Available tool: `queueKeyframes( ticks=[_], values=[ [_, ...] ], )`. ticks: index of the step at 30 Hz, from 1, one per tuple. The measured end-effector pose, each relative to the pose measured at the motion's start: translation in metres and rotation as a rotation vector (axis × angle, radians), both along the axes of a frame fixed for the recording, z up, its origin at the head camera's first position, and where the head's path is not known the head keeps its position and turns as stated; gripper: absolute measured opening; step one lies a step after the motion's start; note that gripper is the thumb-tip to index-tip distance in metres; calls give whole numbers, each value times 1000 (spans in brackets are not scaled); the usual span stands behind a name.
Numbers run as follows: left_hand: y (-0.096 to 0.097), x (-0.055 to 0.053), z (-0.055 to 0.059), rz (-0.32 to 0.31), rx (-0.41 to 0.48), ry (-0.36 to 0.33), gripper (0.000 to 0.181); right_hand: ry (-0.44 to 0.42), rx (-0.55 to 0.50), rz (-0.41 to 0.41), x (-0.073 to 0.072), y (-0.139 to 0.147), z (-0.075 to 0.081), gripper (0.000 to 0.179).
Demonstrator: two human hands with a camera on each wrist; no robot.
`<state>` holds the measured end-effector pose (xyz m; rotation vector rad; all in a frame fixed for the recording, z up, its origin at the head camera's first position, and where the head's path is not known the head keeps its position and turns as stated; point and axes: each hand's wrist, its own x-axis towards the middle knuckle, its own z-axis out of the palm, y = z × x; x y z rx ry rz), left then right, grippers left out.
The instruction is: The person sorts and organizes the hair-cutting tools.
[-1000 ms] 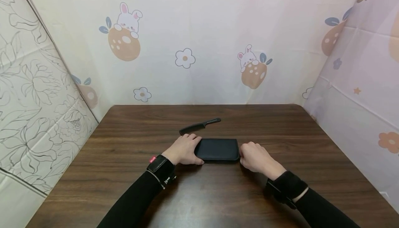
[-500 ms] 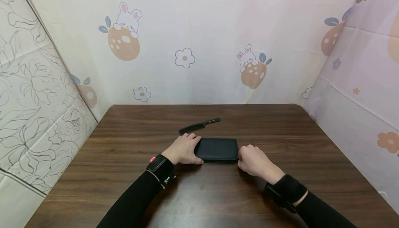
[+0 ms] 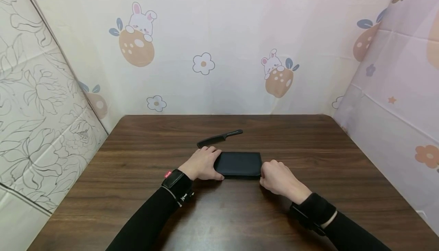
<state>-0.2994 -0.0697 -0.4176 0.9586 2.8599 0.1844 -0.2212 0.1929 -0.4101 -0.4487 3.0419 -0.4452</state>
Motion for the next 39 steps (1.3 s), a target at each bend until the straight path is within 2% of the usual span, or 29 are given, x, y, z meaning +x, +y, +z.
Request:
queueKeyframes(
  ticks=[4, 14, 23, 31, 39],
  values=[
    [0, -1, 0, -4, -4, 1, 92, 5, 2, -5, 0, 0, 0, 36],
    [0, -1, 0, 0, -6, -4, 92, 8, 16, 0, -1, -2, 0, 38],
    [1, 0, 1, 0, 1, -3, 92, 18, -5, 90, 1, -12, -1, 46],
    [0, -1, 0, -5, 17, -5, 92, 32, 13, 85, 2, -16, -2, 47],
    [0, -1, 0, -8, 8, -8, 93, 57, -2, 145, 1, -22, -3, 49]
  ],
)
